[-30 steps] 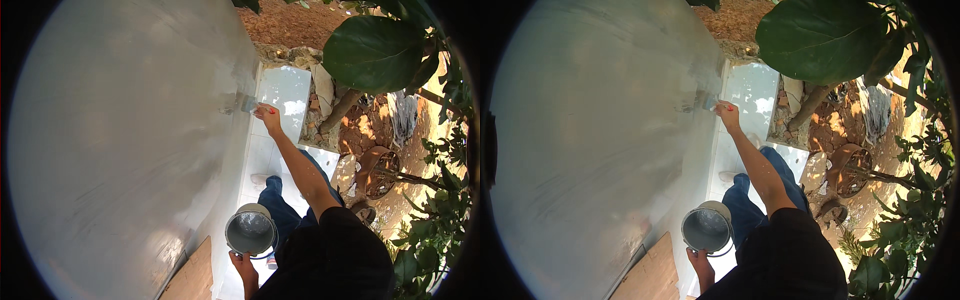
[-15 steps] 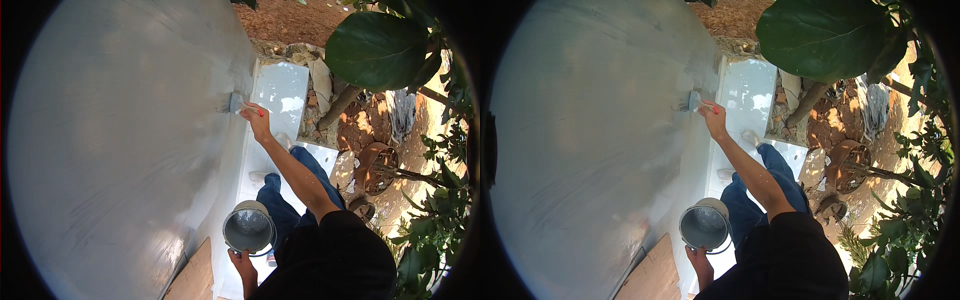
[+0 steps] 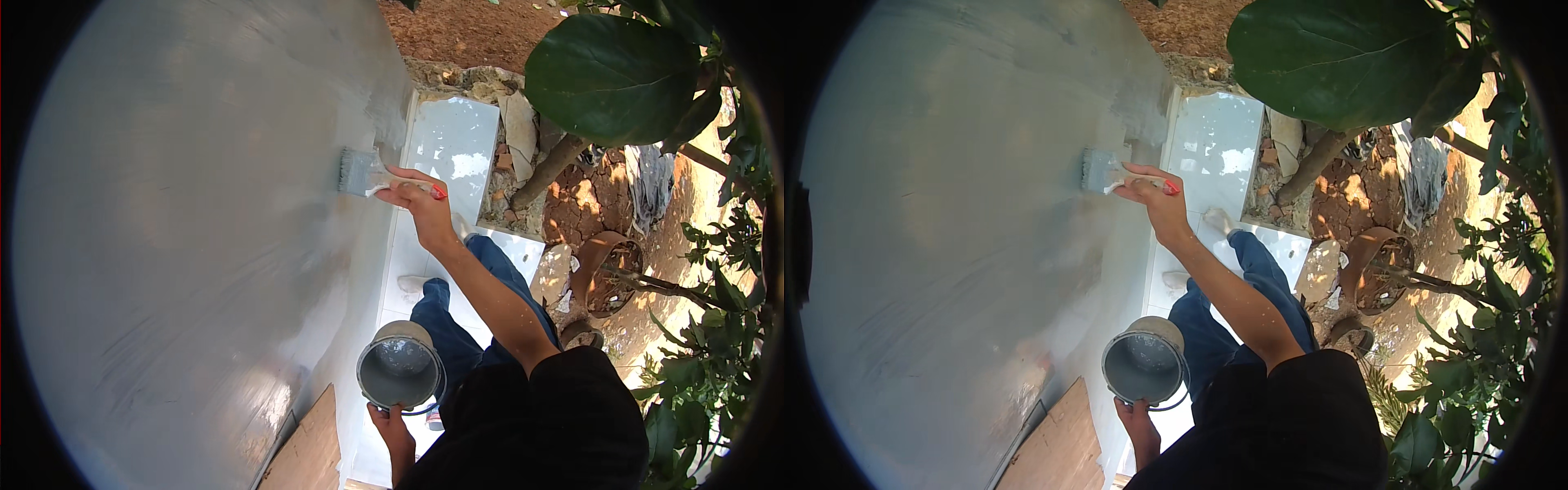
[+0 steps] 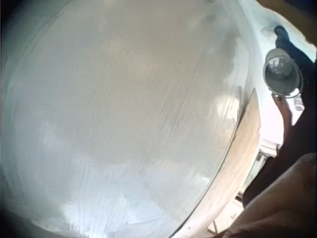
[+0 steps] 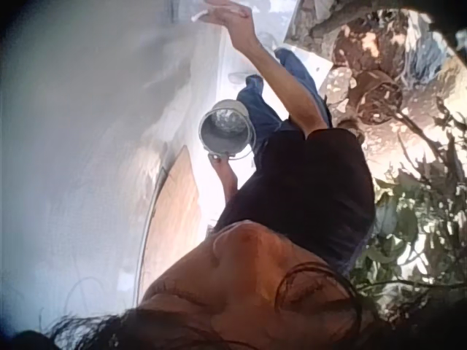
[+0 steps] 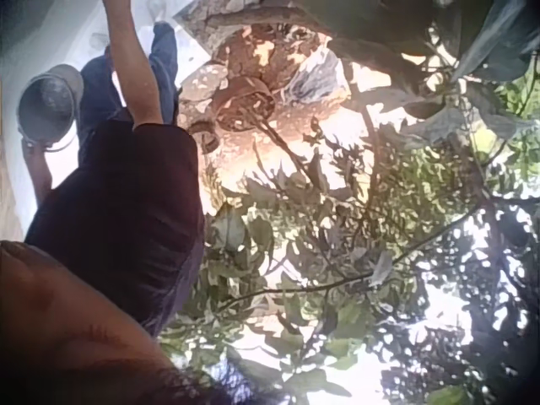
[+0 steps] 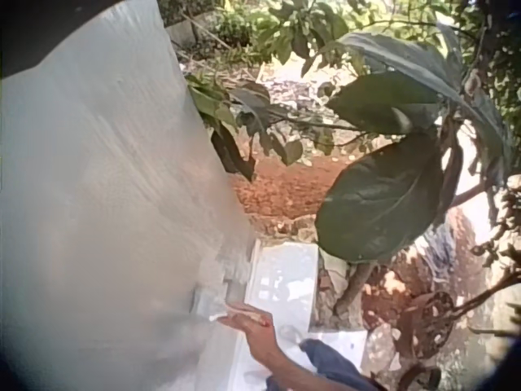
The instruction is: The person paints a wall with a paint brush, dipping the brush into a paint bucket and applying paint to the wall in strokes.
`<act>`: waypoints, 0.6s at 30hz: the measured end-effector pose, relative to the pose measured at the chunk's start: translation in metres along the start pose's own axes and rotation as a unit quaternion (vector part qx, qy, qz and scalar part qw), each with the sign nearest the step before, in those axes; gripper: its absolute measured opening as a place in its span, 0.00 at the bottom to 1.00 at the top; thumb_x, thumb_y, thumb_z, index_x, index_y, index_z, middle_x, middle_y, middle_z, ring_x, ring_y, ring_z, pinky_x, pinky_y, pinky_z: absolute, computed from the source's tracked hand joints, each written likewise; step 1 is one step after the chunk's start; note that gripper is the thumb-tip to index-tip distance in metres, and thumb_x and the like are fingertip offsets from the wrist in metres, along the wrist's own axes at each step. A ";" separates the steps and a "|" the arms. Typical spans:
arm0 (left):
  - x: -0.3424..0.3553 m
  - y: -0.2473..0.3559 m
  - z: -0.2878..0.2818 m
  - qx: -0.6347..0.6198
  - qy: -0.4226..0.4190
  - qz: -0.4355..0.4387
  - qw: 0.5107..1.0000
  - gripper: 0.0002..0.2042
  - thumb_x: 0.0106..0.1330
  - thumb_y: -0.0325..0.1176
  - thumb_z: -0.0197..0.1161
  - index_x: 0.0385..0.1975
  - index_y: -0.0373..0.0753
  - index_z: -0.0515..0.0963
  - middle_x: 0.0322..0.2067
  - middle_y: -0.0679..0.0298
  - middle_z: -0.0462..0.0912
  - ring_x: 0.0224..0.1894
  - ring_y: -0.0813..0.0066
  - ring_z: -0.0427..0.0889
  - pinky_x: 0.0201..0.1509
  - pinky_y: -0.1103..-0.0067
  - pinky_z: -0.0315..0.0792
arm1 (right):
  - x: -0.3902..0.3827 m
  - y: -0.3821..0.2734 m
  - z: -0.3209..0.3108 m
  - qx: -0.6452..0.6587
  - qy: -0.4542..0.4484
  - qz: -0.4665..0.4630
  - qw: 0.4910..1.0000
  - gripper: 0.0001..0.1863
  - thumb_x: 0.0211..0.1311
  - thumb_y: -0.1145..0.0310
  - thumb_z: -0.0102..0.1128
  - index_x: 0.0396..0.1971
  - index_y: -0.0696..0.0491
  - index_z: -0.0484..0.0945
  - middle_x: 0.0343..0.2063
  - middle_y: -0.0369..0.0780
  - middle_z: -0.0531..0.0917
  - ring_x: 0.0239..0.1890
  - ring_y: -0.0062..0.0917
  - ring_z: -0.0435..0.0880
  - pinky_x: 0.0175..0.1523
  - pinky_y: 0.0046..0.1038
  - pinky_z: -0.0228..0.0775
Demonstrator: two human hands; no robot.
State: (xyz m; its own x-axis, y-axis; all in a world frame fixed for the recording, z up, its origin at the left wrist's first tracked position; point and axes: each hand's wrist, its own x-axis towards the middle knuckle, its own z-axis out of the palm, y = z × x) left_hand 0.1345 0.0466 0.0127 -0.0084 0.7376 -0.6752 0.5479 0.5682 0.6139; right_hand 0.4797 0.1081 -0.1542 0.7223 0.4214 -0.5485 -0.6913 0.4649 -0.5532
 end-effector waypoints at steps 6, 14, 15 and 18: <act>0.007 0.001 0.003 0.019 -0.042 -0.015 0.999 0.15 0.57 0.18 0.53 0.45 0.36 0.65 0.40 0.60 0.74 0.42 0.76 0.74 0.48 0.78 0.67 | 0.053 0.039 -0.049 -0.065 0.104 0.017 0.992 0.17 0.57 0.78 0.53 0.47 0.69 0.76 0.39 0.51 0.83 0.39 0.30 0.85 0.51 0.26 0.77; 0.004 0.001 0.002 0.007 -0.016 -0.024 1.000 0.14 0.58 0.19 0.54 0.43 0.36 0.65 0.39 0.60 0.74 0.41 0.76 0.73 0.48 0.78 0.67 | -0.005 0.012 -0.036 0.024 -0.062 0.044 0.997 0.18 0.59 0.77 0.52 0.49 0.68 0.75 0.41 0.52 0.83 0.41 0.33 0.85 0.54 0.28 0.77; 0.006 0.000 0.002 0.007 -0.020 -0.024 0.999 0.14 0.58 0.19 0.54 0.43 0.36 0.65 0.39 0.60 0.74 0.41 0.76 0.73 0.48 0.78 0.67 | 0.010 0.022 -0.048 0.024 -0.061 0.041 0.997 0.18 0.59 0.77 0.52 0.49 0.68 0.75 0.41 0.52 0.83 0.41 0.33 0.85 0.54 0.28 0.77; 0.011 -0.005 0.003 0.037 -0.037 -0.014 0.999 0.13 0.60 0.22 0.53 0.44 0.35 0.66 0.38 0.60 0.75 0.39 0.76 0.74 0.45 0.78 0.69 | 0.049 0.048 -0.065 -0.079 0.089 0.018 0.993 0.18 0.57 0.76 0.53 0.47 0.68 0.76 0.37 0.49 0.84 0.39 0.30 0.86 0.52 0.26 0.76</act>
State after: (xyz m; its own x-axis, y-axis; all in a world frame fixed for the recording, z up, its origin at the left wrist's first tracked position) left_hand 0.1340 0.0506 0.0014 0.0356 0.6905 -0.7225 0.6090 0.5582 0.5635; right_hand 0.4805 0.1000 -0.2483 0.6912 0.2843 -0.6643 -0.7217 0.3182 -0.6147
